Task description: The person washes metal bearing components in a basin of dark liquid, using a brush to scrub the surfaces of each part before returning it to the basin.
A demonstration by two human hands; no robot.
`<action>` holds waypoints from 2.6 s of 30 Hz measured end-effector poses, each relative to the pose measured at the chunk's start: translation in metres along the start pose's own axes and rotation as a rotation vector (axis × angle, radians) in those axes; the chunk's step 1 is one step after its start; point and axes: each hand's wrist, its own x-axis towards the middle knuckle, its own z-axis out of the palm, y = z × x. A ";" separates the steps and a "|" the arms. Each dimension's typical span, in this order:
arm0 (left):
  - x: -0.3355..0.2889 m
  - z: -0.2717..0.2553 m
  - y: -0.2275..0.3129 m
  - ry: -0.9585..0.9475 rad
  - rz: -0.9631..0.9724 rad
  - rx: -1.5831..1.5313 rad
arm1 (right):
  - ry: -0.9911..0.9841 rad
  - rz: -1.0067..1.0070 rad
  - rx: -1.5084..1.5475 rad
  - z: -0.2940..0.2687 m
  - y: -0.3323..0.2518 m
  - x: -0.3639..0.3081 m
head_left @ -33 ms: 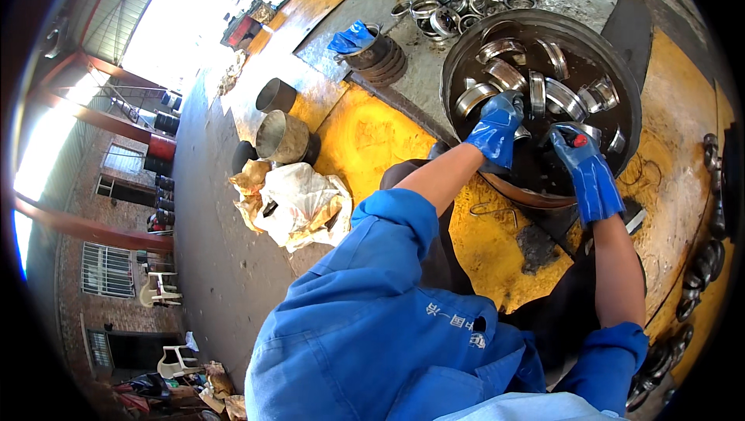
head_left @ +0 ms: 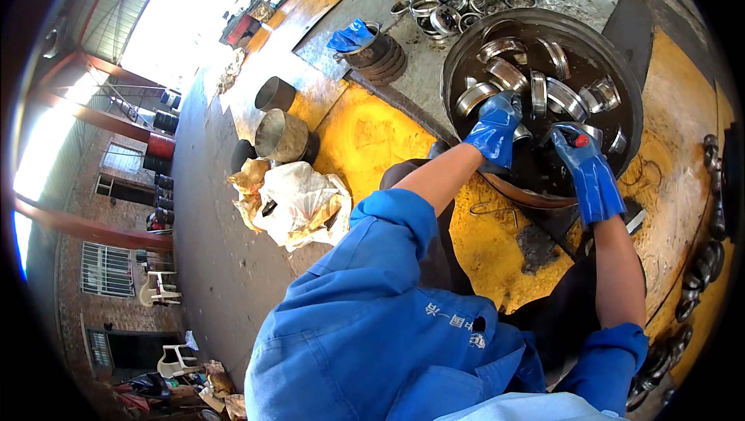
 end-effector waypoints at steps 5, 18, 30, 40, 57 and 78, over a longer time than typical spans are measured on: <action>0.013 0.006 -0.035 -0.265 -0.122 0.076 | -0.043 0.033 0.111 0.013 -0.017 0.009; -0.010 -0.086 0.007 -0.868 0.247 0.315 | -0.024 -0.012 0.153 0.033 -0.003 0.016; 0.011 -0.006 -0.014 -0.861 -0.234 -0.264 | 0.054 0.469 0.135 -0.011 0.019 0.027; -0.003 -0.021 -0.035 -0.766 -0.517 -0.598 | 0.063 0.504 0.204 0.002 0.008 0.021; -0.029 -0.051 0.009 -0.703 -0.674 -0.862 | -0.066 0.215 0.148 0.068 -0.060 -0.036; -0.020 -0.044 -0.034 -0.761 -0.533 -0.965 | 0.156 0.100 0.077 0.069 -0.050 0.004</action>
